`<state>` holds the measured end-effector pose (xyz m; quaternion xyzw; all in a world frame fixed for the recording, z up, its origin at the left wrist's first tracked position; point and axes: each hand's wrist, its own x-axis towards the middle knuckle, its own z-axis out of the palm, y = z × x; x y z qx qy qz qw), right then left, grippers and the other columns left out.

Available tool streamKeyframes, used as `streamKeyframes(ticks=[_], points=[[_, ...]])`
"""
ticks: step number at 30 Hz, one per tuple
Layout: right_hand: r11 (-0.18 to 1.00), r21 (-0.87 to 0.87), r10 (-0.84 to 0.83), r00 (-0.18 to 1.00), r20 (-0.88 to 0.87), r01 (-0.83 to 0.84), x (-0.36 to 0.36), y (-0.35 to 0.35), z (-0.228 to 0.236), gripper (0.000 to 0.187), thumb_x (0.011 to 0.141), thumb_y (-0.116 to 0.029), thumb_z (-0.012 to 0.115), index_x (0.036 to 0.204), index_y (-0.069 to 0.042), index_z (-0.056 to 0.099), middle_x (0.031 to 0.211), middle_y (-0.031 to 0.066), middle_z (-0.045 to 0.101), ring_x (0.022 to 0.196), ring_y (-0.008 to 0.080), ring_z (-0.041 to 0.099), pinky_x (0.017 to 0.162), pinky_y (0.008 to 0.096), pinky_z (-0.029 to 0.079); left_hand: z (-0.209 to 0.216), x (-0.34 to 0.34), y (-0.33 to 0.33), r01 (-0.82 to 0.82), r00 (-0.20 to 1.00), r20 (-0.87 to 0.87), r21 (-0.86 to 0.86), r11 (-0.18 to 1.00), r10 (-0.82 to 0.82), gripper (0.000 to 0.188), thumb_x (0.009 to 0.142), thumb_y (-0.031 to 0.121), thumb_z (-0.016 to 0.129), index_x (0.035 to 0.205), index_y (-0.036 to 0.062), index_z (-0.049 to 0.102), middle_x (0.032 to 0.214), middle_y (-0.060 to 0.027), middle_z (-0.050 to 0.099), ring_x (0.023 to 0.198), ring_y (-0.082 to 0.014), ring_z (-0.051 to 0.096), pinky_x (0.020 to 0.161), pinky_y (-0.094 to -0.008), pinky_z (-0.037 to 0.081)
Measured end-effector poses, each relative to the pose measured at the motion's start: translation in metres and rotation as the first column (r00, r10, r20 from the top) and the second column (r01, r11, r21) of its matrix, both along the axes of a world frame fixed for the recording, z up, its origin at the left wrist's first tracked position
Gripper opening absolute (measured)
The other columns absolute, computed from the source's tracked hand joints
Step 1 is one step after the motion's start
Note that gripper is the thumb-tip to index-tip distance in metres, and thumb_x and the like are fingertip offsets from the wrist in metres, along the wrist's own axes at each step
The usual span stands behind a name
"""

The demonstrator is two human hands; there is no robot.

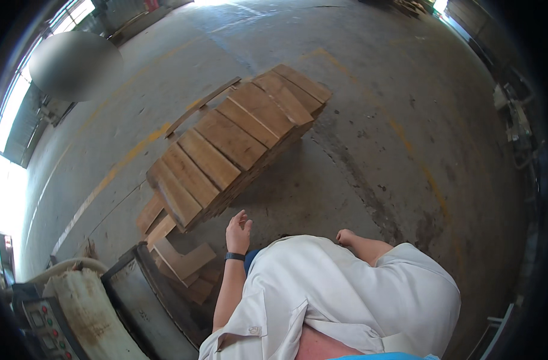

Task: The person repeatedly picks up wooden boards from a stack on a pallet and feeds them into a processing machine by hand.

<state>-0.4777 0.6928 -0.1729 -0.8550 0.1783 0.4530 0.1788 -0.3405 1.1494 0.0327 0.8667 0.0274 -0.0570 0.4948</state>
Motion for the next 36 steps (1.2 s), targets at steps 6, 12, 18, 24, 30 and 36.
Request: streamKeyframes(ticks=[6, 12, 18, 24, 30, 36], points=[[0.971, 0.071, -0.236, 0.967, 0.099, 0.23, 0.009, -0.013, 0.008, 0.027, 0.074, -0.015, 0.077, 0.101, -0.011, 0.076, 0.101, 0.0091, 0.075, 0.094, 0.0233, 0.071, 0.085, 0.0369, 0.056, -0.003, 0.062, -0.06, 0.164, 0.986, -0.042, 0.028, 0.986, -0.162, 0.041, 0.089, 0.014, 0.07, 0.128, 0.0035, 0.063, 0.114, -0.0141, 0.07, 0.101, -0.027, 0.069, 0.092, -0.0374, 0.054], [0.901, 0.188, -0.41, 0.909, 0.071, 0.392, 0.089, -0.03, 0.017, 0.033, 0.078, -0.016, 0.076, 0.11, -0.007, 0.072, 0.103, 0.0115, 0.074, 0.09, 0.0227, 0.071, 0.083, 0.0369, 0.057, -0.029, 0.137, -0.107, 0.214, 0.956, -0.196, -0.054, 0.975, -0.22, 0.042, 0.09, 0.014, 0.069, 0.13, 0.0026, 0.062, 0.115, -0.0131, 0.071, 0.103, -0.0242, 0.069, 0.092, -0.0353, 0.055], [0.8, 0.259, -0.571, 0.819, 0.05, 0.542, 0.203, -0.056, 0.011, 0.031, 0.084, -0.008, 0.071, 0.114, -0.002, 0.068, 0.095, 0.0091, 0.072, 0.074, 0.0161, 0.067, 0.069, 0.0328, 0.056, -0.072, 0.239, -0.145, 0.254, 0.919, -0.269, -0.153, 0.955, -0.287, 0.043, 0.091, 0.015, 0.069, 0.131, 0.001, 0.062, 0.113, -0.0139, 0.072, 0.103, -0.0228, 0.07, 0.092, -0.0336, 0.054], [0.748, 0.313, -0.629, 0.776, 0.054, 0.585, 0.312, -0.09, 0.001, 0.03, 0.085, -0.008, 0.07, 0.114, -0.003, 0.068, 0.092, 0.0076, 0.071, 0.071, 0.0145, 0.065, 0.063, 0.031, 0.053, -0.1, 0.359, -0.186, 0.251, 0.879, -0.351, -0.235, 0.939, -0.323, 0.045, 0.092, 0.013, 0.068, 0.133, -0.0027, 0.058, 0.114, -0.0123, 0.072, 0.102, -0.0186, 0.068, 0.091, -0.0299, 0.054], [0.514, 0.495, -0.799, 0.601, -0.021, 0.7, 0.445, -0.092, 0.007, 0.03, 0.088, -0.011, 0.068, 0.117, -0.003, 0.065, 0.09, 0.0048, 0.069, 0.07, 0.0118, 0.063, 0.062, 0.0271, 0.052, -0.116, 0.433, -0.213, 0.066, 0.834, -0.499, -0.333, 0.941, -0.236, 0.051, 0.094, 0.019, 0.067, 0.138, -0.0042, 0.053, 0.112, -0.014, 0.072, 0.099, -0.0231, 0.07, 0.088, -0.0327, 0.055], [0.281, 0.518, -0.834, 0.472, -0.286, 0.808, 0.546, -0.105, -0.028, 0.037, 0.093, -0.016, 0.067, 0.127, -0.006, 0.058, 0.098, 0.0036, 0.067, 0.081, 0.0142, 0.065, 0.072, 0.0298, 0.055, -0.17, 0.468, -0.247, -0.554, 0.558, -0.82, -0.479, 0.68, -0.123, 0.064, 0.099, 0.019, 0.062, 0.151, -0.0028, 0.032, 0.13, -0.0188, 0.062, 0.111, -0.0301, 0.065, 0.092, -0.0407, 0.056]])
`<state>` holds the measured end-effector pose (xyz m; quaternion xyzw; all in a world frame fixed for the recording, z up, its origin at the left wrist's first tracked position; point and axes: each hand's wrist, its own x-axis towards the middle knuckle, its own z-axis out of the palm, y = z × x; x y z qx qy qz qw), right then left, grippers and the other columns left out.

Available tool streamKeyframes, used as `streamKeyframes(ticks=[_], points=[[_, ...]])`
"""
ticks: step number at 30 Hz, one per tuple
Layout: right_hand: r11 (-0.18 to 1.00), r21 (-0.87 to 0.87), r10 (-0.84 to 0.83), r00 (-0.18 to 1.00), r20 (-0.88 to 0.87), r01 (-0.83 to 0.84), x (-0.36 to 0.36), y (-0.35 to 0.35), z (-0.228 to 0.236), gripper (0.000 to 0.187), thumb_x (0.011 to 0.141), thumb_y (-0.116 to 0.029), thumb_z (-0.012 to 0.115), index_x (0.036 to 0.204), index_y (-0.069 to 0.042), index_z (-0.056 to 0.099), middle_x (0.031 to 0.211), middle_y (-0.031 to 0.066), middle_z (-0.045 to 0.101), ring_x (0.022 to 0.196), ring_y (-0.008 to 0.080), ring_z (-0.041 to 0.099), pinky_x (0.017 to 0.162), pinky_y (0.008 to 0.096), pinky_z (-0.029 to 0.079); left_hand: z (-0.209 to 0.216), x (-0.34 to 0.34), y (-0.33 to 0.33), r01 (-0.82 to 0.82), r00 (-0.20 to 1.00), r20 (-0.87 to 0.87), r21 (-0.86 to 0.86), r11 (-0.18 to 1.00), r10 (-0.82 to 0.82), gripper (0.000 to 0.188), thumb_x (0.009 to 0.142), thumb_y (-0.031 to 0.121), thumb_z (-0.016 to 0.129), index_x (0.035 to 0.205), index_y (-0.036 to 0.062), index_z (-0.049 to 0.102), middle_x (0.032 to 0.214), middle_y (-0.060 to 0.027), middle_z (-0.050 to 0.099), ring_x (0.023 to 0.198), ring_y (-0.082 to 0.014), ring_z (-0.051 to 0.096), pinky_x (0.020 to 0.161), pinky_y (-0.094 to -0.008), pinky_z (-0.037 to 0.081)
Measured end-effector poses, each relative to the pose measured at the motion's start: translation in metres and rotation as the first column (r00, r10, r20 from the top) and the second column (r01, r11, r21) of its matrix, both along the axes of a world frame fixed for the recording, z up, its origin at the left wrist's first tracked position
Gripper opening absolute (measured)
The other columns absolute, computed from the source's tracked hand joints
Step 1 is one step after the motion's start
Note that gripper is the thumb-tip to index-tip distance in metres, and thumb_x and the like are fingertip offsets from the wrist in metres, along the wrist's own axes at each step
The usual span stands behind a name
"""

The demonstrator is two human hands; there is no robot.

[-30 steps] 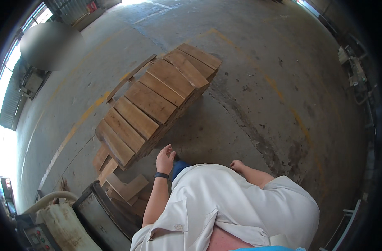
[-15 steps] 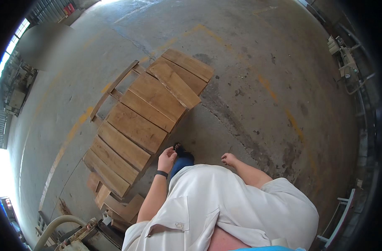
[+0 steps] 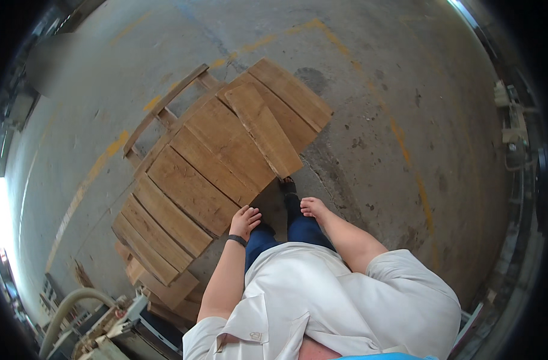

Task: The person repeatedly picks up wooden boards from a stack on a pallet and feeds them into a processing machine by hand.

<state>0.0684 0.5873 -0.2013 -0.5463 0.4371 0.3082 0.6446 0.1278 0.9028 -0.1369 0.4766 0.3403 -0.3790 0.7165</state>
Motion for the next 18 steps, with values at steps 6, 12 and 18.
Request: streamKeyframes(ticks=[6, 12, 18], points=[[0.993, 0.096, -0.062, 0.997, -0.054, 0.068, 0.077, -0.01, -0.046, 0.058, 0.093, -0.025, 0.07, 0.14, -0.002, 0.047, 0.121, 0.0122, 0.062, 0.105, 0.0238, 0.063, 0.084, 0.0375, 0.056, -0.077, 0.013, -0.039, -0.55, 0.817, -0.314, -0.168, 0.818, 0.484, 0.054, 0.103, 0.021, 0.056, 0.147, -0.0011, 0.034, 0.144, -0.0244, 0.049, 0.13, -0.0397, 0.053, 0.103, -0.0546, 0.05], [0.938, 0.126, -0.29, 0.932, -0.216, 0.321, 0.133, -0.015, -0.081, 0.064, 0.095, -0.03, 0.068, 0.143, 0.002, 0.041, 0.142, 0.0195, 0.047, 0.132, 0.0333, 0.047, 0.103, 0.0424, 0.047, -0.144, 0.052, -0.085, -0.823, 0.532, -0.464, -0.089, 0.56, 0.708, 0.069, 0.103, 0.023, 0.054, 0.156, 0.0013, 0.014, 0.163, -0.0234, 0.015, 0.149, -0.0407, 0.025, 0.116, -0.0603, 0.033], [0.843, 0.265, -0.404, 0.876, -0.264, 0.468, 0.158, -0.024, -0.097, 0.051, 0.098, -0.027, 0.063, 0.138, -0.001, 0.045, 0.141, 0.0174, 0.049, 0.133, 0.0313, 0.045, 0.108, 0.0419, 0.042, -0.177, 0.069, -0.103, -0.916, 0.334, -0.504, 0.028, 0.401, 0.797, 0.07, 0.101, 0.022, 0.056, 0.155, 0.0008, 0.017, 0.165, -0.0204, 0.01, 0.153, -0.035, 0.012, 0.119, -0.0586, 0.026]])
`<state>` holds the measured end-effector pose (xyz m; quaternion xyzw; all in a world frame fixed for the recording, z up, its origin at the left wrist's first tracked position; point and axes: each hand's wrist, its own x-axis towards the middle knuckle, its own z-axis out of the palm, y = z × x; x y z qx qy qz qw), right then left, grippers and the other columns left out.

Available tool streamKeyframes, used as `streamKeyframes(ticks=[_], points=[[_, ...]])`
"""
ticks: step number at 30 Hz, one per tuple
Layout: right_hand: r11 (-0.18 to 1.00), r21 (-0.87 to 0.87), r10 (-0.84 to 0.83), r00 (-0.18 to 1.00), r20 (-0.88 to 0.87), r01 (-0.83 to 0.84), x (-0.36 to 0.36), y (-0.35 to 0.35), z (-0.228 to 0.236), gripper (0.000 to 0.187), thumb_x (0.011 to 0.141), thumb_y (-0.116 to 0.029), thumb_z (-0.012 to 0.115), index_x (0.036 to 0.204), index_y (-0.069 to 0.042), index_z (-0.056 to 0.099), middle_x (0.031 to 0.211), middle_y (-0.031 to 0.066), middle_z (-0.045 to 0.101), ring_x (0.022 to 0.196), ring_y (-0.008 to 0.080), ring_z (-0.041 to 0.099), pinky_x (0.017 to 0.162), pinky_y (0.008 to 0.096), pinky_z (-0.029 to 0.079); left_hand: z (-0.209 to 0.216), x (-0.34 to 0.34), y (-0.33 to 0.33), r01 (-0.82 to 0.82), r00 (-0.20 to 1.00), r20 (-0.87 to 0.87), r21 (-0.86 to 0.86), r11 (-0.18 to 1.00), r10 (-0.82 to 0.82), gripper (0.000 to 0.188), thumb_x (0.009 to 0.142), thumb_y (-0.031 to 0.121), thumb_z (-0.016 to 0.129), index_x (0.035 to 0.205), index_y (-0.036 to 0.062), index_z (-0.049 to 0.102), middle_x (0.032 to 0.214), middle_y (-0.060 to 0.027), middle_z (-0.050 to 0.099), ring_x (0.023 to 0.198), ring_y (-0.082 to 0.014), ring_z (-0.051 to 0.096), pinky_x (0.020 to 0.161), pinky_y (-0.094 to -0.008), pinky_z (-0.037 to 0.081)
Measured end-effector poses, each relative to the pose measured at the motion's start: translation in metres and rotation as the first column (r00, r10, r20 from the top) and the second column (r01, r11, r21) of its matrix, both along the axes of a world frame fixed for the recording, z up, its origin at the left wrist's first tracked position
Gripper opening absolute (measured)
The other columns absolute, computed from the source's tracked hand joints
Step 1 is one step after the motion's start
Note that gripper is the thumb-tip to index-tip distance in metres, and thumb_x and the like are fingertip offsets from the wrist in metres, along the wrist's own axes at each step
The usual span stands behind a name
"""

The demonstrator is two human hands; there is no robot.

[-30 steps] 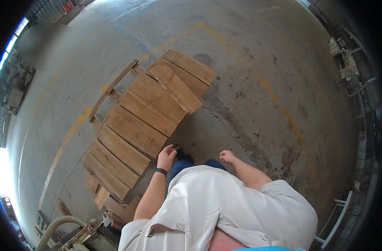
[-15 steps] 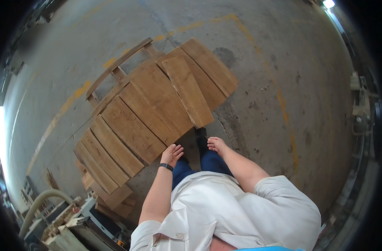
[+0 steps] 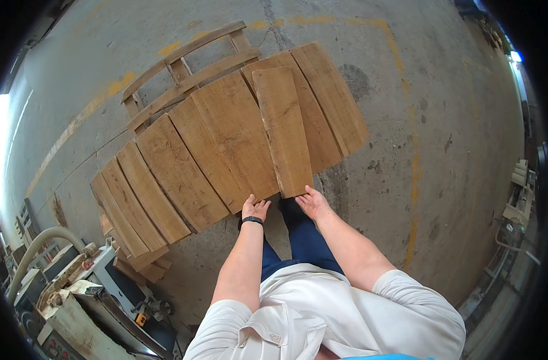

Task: The person repeatedly picks up wooden boards from a stack on a pallet and feeds them into a processing machine by hand.

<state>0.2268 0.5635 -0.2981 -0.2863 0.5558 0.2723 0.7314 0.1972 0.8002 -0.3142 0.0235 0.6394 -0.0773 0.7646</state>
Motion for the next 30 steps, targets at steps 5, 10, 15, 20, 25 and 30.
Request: streamKeyframes(ticks=[5, 10, 15, 20, 25, 30], points=[[0.999, -0.026, -0.02, 0.999, 0.035, 0.021, -0.011, -0.028, -0.001, 0.039, 0.094, -0.027, 0.07, 0.124, -0.006, 0.057, 0.124, 0.0094, 0.06, 0.117, 0.0237, 0.055, 0.101, 0.0391, 0.045, 0.008, -0.011, -0.01, -0.06, 0.998, -0.011, 0.002, 0.998, 0.061, 0.059, 0.098, 0.023, 0.061, 0.147, 0.0045, 0.034, 0.159, -0.0157, 0.029, 0.15, -0.0332, 0.023, 0.119, -0.0576, 0.027], [0.998, 0.005, -0.07, 0.996, 0.061, 0.07, 0.002, -0.04, 0.029, 0.033, 0.089, -0.025, 0.077, 0.115, -0.012, 0.062, 0.107, 0.0036, 0.064, 0.096, 0.0186, 0.061, 0.085, 0.0339, 0.051, 0.019, -0.022, 0.017, -0.129, 0.992, 0.01, 0.174, 0.976, 0.129, 0.029, 0.09, 0.017, 0.075, 0.112, 0.0065, 0.059, 0.115, -0.01, 0.066, 0.113, -0.029, 0.059, 0.113, -0.0558, 0.039], [0.998, 0.043, 0.035, 0.941, 0.337, -0.052, 0.029, -0.044, 0.09, 0.04, 0.088, -0.022, 0.078, 0.123, -0.015, 0.059, 0.108, 0.0013, 0.068, 0.093, 0.0166, 0.065, 0.074, 0.0319, 0.054, 0.082, -0.017, 0.062, -0.044, 0.961, 0.277, 0.209, 0.977, -0.016, 0.035, 0.087, 0.013, 0.077, 0.119, 0.0129, 0.062, 0.11, -0.0047, 0.07, 0.104, -0.0237, 0.066, 0.092, -0.0425, 0.055], [0.994, -0.027, 0.105, 0.869, 0.483, -0.105, 0.041, -0.036, 0.132, 0.057, 0.089, -0.02, 0.077, 0.138, -0.009, 0.05, 0.126, 0.0051, 0.063, 0.112, 0.0229, 0.063, 0.094, 0.0373, 0.052, 0.144, 0.007, 0.119, 0.041, 0.867, 0.44, 0.404, 0.914, -0.233, 0.04, 0.091, 0.008, 0.069, 0.129, 0.0113, 0.057, 0.121, -0.0048, 0.067, 0.109, -0.0242, 0.066, 0.085, -0.0409, 0.058], [0.744, -0.636, 0.584, 0.663, 0.468, -0.205, 0.019, -0.026, 0.16, 0.047, 0.092, -0.014, 0.072, 0.135, -0.005, 0.057, 0.132, 0.0072, 0.061, 0.121, 0.0217, 0.057, 0.103, 0.0365, 0.046, 0.167, 0.004, 0.164, 0.212, 0.754, 0.218, 0.812, 0.544, -0.62, 0.034, 0.092, 0.003, 0.065, 0.126, 0.0071, 0.061, 0.125, -0.0067, 0.064, 0.106, -0.0232, 0.067, 0.084, -0.0372, 0.058], [0.337, -0.94, 0.854, 0.439, 0.28, -0.056, -0.056, -0.014, 0.19, 0.049, 0.092, -0.005, 0.068, 0.14, -0.006, 0.055, 0.137, 0.0083, 0.058, 0.128, 0.0237, 0.054, 0.11, 0.0358, 0.041, 0.234, -0.016, 0.176, 0.021, 0.242, -0.577, 0.807, -0.591, -0.78, 0.08, 0.075, -0.009, 0.063, 0.147, 0.0233, 0.052, 0.151, -0.0105, 0.048, 0.136, -0.0395, 0.047, 0.111, -0.0461, 0.041]])
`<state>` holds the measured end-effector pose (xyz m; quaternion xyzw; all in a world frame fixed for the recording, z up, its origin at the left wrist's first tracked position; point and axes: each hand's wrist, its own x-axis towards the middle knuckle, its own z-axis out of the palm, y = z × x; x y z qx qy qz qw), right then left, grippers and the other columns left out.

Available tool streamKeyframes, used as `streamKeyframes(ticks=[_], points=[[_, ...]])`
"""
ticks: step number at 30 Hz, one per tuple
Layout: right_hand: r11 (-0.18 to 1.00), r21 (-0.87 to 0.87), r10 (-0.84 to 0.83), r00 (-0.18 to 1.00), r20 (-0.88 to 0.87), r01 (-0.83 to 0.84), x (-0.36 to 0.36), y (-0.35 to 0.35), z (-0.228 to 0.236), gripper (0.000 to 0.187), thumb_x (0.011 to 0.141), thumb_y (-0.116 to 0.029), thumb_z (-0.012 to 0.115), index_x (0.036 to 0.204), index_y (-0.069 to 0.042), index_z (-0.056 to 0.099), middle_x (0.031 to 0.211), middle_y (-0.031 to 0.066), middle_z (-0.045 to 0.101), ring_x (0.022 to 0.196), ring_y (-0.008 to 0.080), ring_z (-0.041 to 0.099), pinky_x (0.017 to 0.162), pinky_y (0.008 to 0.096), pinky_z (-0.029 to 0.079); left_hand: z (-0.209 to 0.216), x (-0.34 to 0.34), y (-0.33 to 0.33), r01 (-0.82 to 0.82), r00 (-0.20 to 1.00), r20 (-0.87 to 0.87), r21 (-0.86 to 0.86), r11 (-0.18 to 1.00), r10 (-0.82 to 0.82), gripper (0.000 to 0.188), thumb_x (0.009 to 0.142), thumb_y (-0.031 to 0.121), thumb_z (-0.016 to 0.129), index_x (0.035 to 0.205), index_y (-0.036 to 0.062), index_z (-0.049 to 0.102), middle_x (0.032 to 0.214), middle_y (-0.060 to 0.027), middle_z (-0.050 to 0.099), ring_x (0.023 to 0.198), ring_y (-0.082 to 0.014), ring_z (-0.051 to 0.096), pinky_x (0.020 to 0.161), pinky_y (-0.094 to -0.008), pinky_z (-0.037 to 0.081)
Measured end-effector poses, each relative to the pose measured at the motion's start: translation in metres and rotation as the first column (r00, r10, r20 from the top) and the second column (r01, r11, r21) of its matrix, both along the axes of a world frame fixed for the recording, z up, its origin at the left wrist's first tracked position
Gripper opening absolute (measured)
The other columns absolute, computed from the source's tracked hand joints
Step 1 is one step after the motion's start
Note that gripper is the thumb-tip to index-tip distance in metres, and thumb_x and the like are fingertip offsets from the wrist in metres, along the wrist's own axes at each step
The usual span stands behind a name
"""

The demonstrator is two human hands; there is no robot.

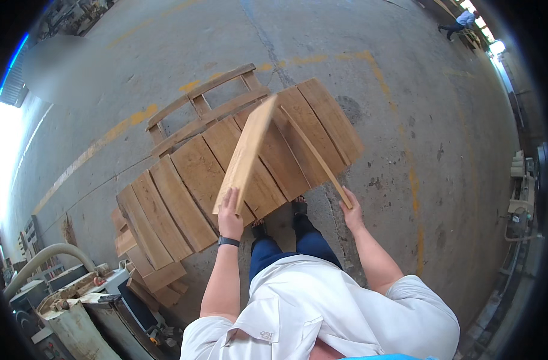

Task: The person repeatedly picks up wooden boards from a stack on a pallet and feeds them into a processing machine by hand.

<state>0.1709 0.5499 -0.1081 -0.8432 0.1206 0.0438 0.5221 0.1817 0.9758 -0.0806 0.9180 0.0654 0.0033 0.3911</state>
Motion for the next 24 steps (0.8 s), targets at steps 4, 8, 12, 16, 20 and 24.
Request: streamKeyframes(ticks=[4, 8, 12, 16, 20, 24], points=[[0.961, -0.273, 0.05, 0.999, 0.021, -0.043, -0.076, 0.013, 0.002, 0.056, 0.091, 0.0, 0.067, 0.144, -0.011, 0.052, 0.139, 0.0096, 0.057, 0.13, 0.0257, 0.053, 0.111, 0.034, 0.04, 0.005, -0.03, 0.016, 0.234, 0.97, -0.132, 0.298, 0.925, -0.203, 0.082, 0.079, -0.006, 0.06, 0.153, 0.0253, 0.042, 0.158, -0.009, 0.039, 0.144, -0.0374, 0.036, 0.116, -0.0584, 0.029], [0.991, -0.089, -0.109, 0.993, -0.048, 0.105, -0.144, 0.024, 0.0, 0.055, 0.092, -0.003, 0.068, 0.143, -0.008, 0.051, 0.135, 0.0098, 0.059, 0.127, 0.0234, 0.055, 0.108, 0.0336, 0.041, 0.01, -0.061, 0.025, 0.273, 0.957, -0.175, 0.282, 0.92, -0.23, 0.084, 0.078, -0.008, 0.06, 0.153, 0.0255, 0.042, 0.159, -0.0086, 0.038, 0.144, -0.0364, 0.037, 0.117, -0.0533, 0.031], [0.982, -0.061, -0.185, 0.97, -0.16, 0.177, -0.183, 0.03, 0.007, 0.052, 0.091, -0.008, 0.071, 0.139, -0.004, 0.054, 0.126, 0.0094, 0.064, 0.119, 0.0207, 0.059, 0.103, 0.0325, 0.044, 0.024, -0.086, 0.034, 0.047, 0.994, -0.091, -0.181, 0.982, -0.065, 0.074, 0.083, -0.006, 0.065, 0.151, 0.0151, 0.043, 0.145, -0.0138, 0.054, 0.131, -0.0329, 0.053, 0.108, -0.0396, 0.044], [0.931, 0.241, -0.216, 0.945, -0.247, 0.276, -0.184, 0.044, 0.02, 0.048, 0.088, -0.012, 0.073, 0.132, -0.001, 0.058, 0.12, 0.0088, 0.066, 0.111, 0.0195, 0.062, 0.095, 0.0332, 0.048, 0.007, -0.118, 0.058, -0.46, 0.886, -0.41, -0.718, 0.523, 0.217, 0.048, 0.09, 0.001, 0.065, 0.137, 0.002, 0.053, 0.118, -0.0115, 0.068, 0.11, -0.0256, 0.066, 0.092, -0.0324, 0.053], [0.76, 0.476, -0.352, 0.895, -0.273, 0.444, -0.17, 0.046, 0.044, 0.05, 0.086, -0.011, 0.072, 0.133, -0.004, 0.056, 0.12, 0.0065, 0.065, 0.111, 0.0205, 0.062, 0.093, 0.0351, 0.051, 0.033, -0.171, 0.054, -0.591, 0.799, -0.549, -0.793, 0.149, 0.243, 0.04, 0.089, 0.002, 0.065, 0.128, 0.0024, 0.056, 0.113, -0.0107, 0.068, 0.099, -0.0251, 0.07, 0.076, -0.04, 0.062], [0.568, 0.713, -0.252, 0.911, -0.327, 0.412, -0.181, 0.033, 0.072, 0.053, 0.084, -0.01, 0.073, 0.134, -0.007, 0.054, 0.121, 0.0047, 0.064, 0.112, 0.0208, 0.062, 0.094, 0.0362, 0.052, 0.039, -0.261, 0.062, -0.505, 0.819, -0.504, -0.86, -0.074, 0.276, 0.043, 0.09, -0.001, 0.06, 0.132, 0.0039, 0.054, 0.123, -0.0118, 0.067, 0.106, -0.0291, 0.069, 0.083, -0.0464, 0.061]])
